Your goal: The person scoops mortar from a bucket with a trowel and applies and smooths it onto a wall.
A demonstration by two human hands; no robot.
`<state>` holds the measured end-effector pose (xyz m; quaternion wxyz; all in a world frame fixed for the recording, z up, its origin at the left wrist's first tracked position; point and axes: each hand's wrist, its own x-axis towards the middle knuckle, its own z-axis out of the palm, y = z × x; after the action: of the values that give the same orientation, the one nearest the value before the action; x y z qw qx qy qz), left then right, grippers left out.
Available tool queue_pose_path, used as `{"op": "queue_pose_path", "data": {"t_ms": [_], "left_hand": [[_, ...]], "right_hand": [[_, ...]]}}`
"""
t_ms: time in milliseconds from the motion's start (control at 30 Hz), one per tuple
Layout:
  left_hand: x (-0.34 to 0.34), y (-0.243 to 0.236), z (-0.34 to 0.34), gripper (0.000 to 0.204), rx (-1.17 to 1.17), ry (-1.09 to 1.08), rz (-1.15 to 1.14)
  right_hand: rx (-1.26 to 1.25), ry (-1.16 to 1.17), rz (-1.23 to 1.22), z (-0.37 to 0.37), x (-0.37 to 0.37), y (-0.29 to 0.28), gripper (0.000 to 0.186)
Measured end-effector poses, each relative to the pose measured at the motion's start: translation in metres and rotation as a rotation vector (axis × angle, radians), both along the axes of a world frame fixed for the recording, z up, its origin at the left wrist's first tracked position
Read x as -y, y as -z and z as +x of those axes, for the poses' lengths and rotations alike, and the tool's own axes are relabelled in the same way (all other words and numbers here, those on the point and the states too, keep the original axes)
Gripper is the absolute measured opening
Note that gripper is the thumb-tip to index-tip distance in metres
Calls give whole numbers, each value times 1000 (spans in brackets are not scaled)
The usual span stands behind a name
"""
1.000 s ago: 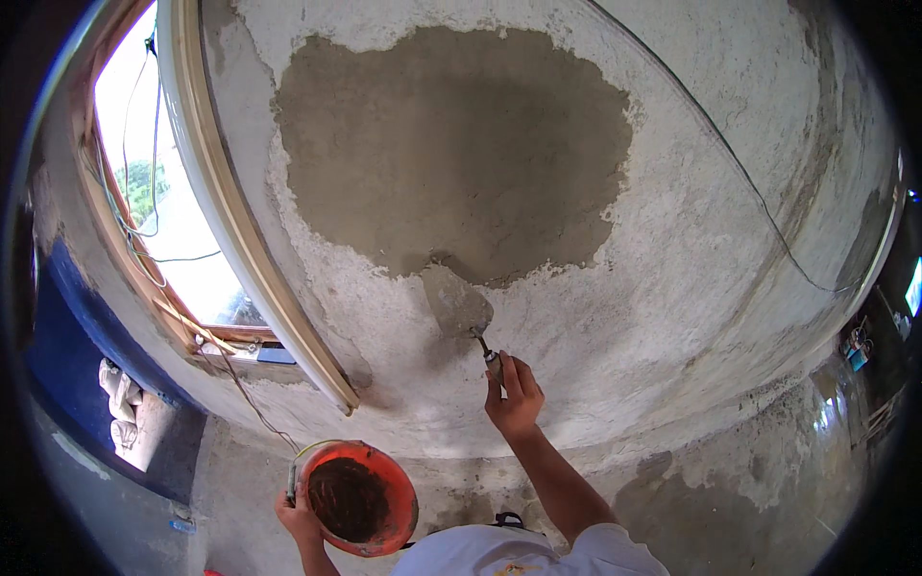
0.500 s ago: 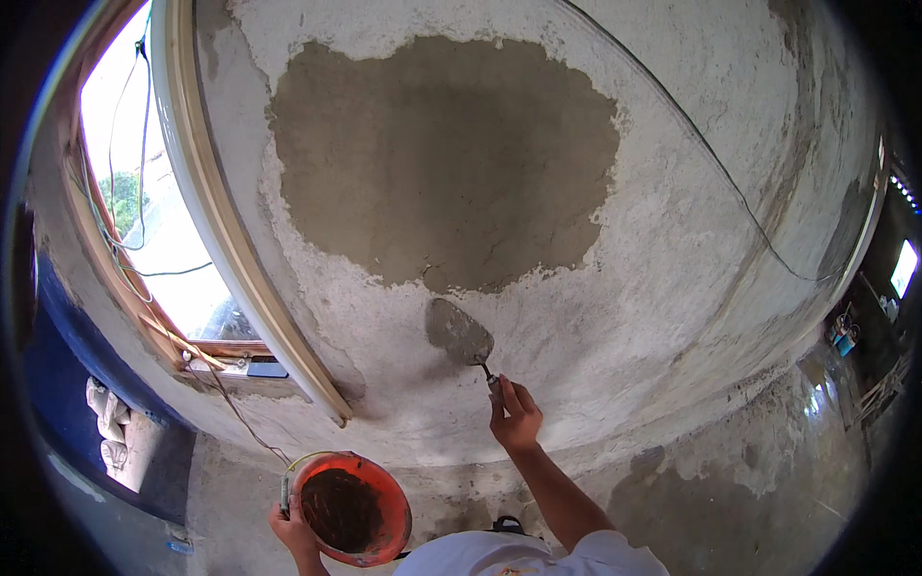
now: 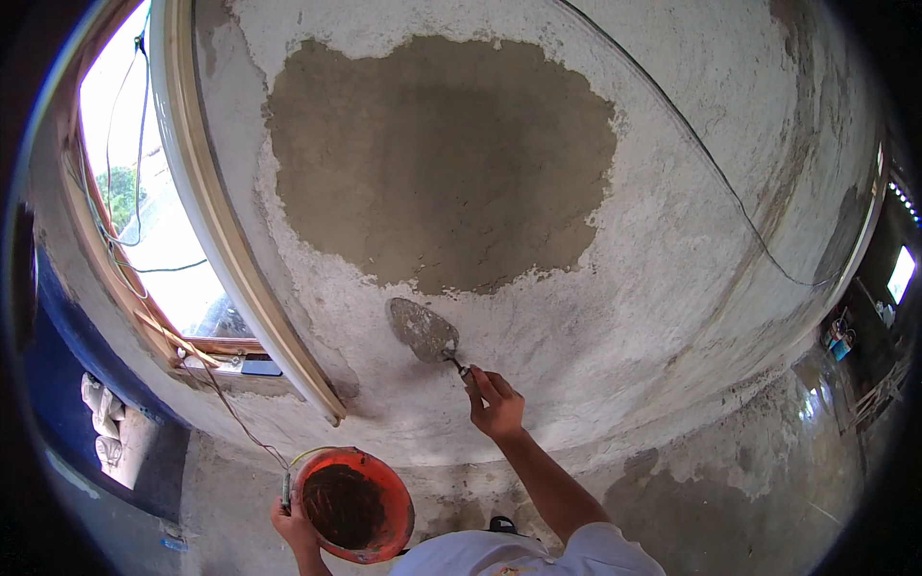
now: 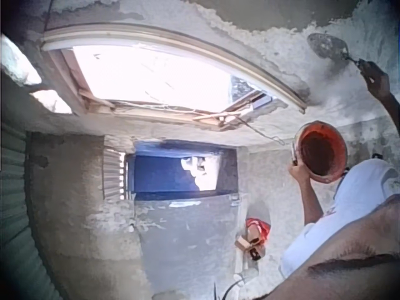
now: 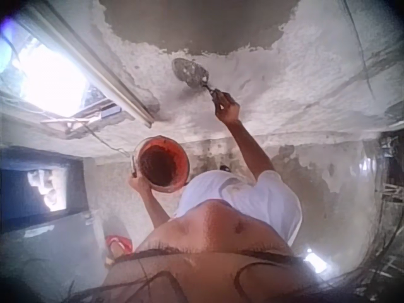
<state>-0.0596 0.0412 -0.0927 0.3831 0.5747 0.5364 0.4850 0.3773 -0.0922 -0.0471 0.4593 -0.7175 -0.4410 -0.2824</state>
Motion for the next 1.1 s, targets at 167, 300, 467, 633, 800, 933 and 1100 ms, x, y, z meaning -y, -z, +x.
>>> {"op": "queue_pose_path", "data": {"t_ms": [167,300,467,633,800,933,1100], "left_hand": [[3,4,-3,35,5,-22,-39],[4,9,-5,36,-48,-18,-3],[10,0,1,36,-35,0,-27],[7,12,-6,35,-3,-40,-14],[8,11,-5,36,-35,-13,-4],[8,16,-6,39,-69,10,43],[15,3,-7,39,-20,-10,8]], "right_hand": [[66,75,186,4,2,-35,56],[129,122,215,12,-8,-43,55],[50,194,77,3,-13,-6,55],[55,73,70,-18,4,0,57],[59,75,230,6,-8,-46,54],[-12,42,71,14,-10,-32,53],[51,-36,-12,-2,8,-11,56]]}}
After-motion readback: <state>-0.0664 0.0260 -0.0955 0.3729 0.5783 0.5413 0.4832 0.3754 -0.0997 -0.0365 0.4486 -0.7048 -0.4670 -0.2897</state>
